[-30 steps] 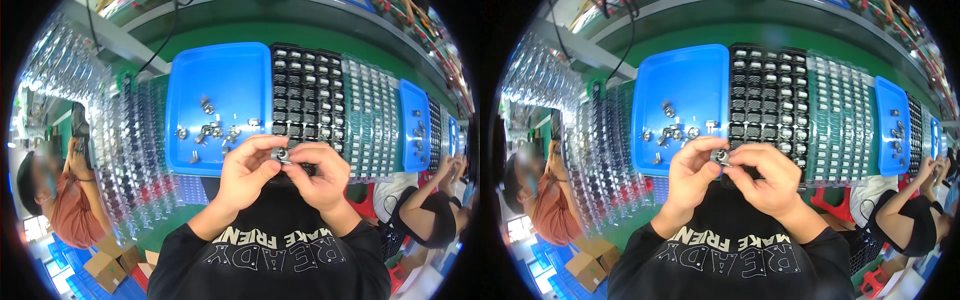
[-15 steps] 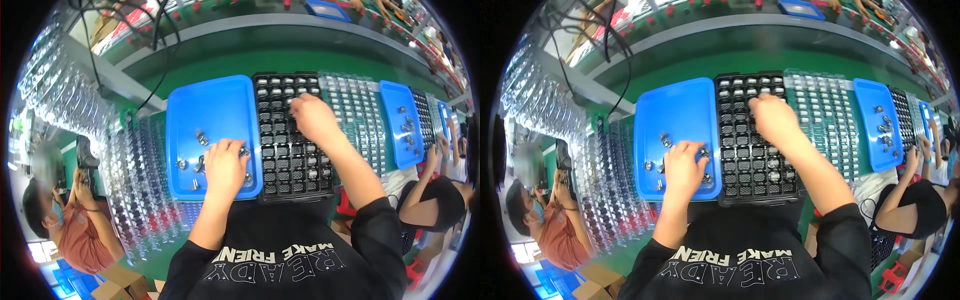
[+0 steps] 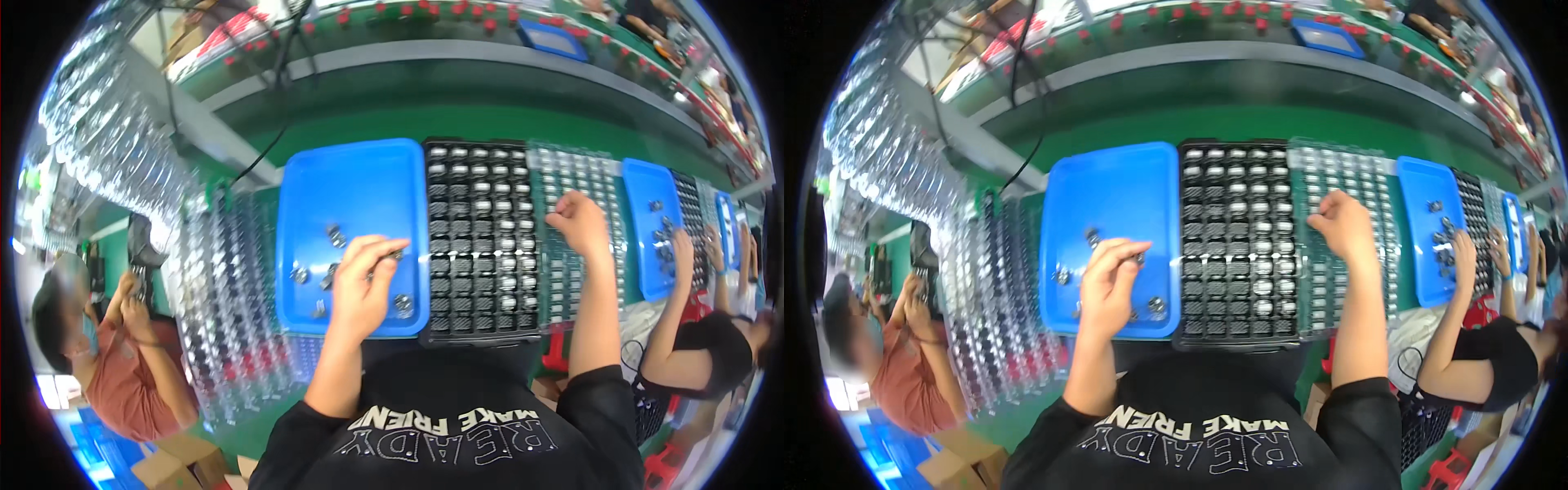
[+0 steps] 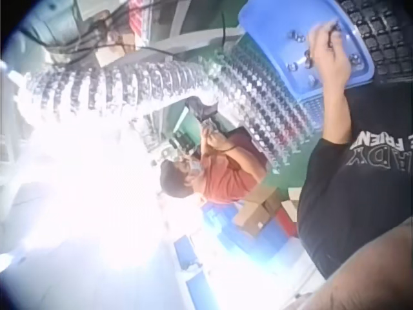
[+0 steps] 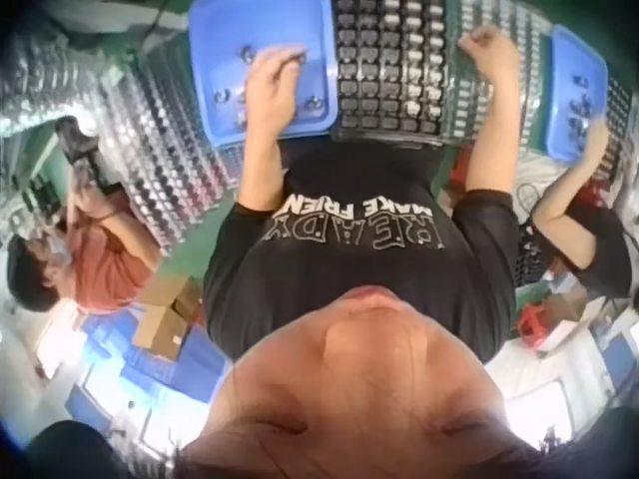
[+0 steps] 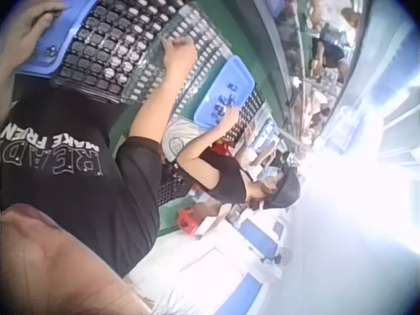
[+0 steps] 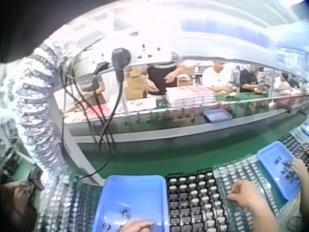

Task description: Picking electronic camera/sensor components from a blue tray and placing them into a black sorting grid tray.

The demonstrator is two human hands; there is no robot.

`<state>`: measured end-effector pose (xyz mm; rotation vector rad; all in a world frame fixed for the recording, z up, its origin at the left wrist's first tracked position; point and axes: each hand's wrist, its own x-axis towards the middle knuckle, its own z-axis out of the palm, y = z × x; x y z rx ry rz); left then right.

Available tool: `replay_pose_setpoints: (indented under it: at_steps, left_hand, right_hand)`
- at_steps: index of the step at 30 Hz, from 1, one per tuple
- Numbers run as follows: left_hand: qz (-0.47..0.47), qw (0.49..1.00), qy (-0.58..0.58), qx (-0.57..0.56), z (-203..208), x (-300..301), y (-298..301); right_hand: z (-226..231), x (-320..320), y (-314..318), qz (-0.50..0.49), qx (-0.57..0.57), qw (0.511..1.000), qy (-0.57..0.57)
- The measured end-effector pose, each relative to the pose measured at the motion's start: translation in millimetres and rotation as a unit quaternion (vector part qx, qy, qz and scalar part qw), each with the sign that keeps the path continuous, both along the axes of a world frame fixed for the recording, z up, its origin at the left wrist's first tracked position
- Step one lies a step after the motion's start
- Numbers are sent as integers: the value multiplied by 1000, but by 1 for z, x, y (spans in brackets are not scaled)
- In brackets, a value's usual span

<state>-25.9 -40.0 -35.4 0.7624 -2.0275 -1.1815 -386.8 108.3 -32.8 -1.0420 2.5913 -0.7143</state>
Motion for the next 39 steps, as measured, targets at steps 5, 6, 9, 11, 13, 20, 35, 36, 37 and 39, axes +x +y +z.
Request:
replay_pose_setpoints:
  at_steps: [5,6,9,11,13,20,35,36,37,39]
  left_hand:
    - [-9,955,205,213,17,-11,13]
    - [6,954,207,214,14,-8,11]
    - [-66,940,244,228,7,3,1]
    - [-57,951,242,184,12,6,-2]
    - [-55,953,249,165,15,9,2]
    - [-91,910,289,284,4,3,15]
    - [-84,877,314,353,30,13,21]
    - [-94,874,311,362,29,11,21]
    - [-92,890,297,334,27,10,22]
    - [-83,904,280,312,29,9,26]
  right_hand:
    - [-17,-4,15,16,-61,998,0]
    - [-15,-4,17,2,-63,998,13]
    - [-11,1,8,29,-47,998,5]
    - [-5,9,-8,36,-2,998,52]
    - [-15,-1,-10,49,-20,998,18]
    - [-75,-81,50,104,-116,985,-74]
    - [50,167,-17,170,-413,856,-260]
    - [54,179,-21,225,-408,848,-253]
    - [60,192,-28,212,-407,856,-239]
    - [66,197,-33,257,-396,869,-150]
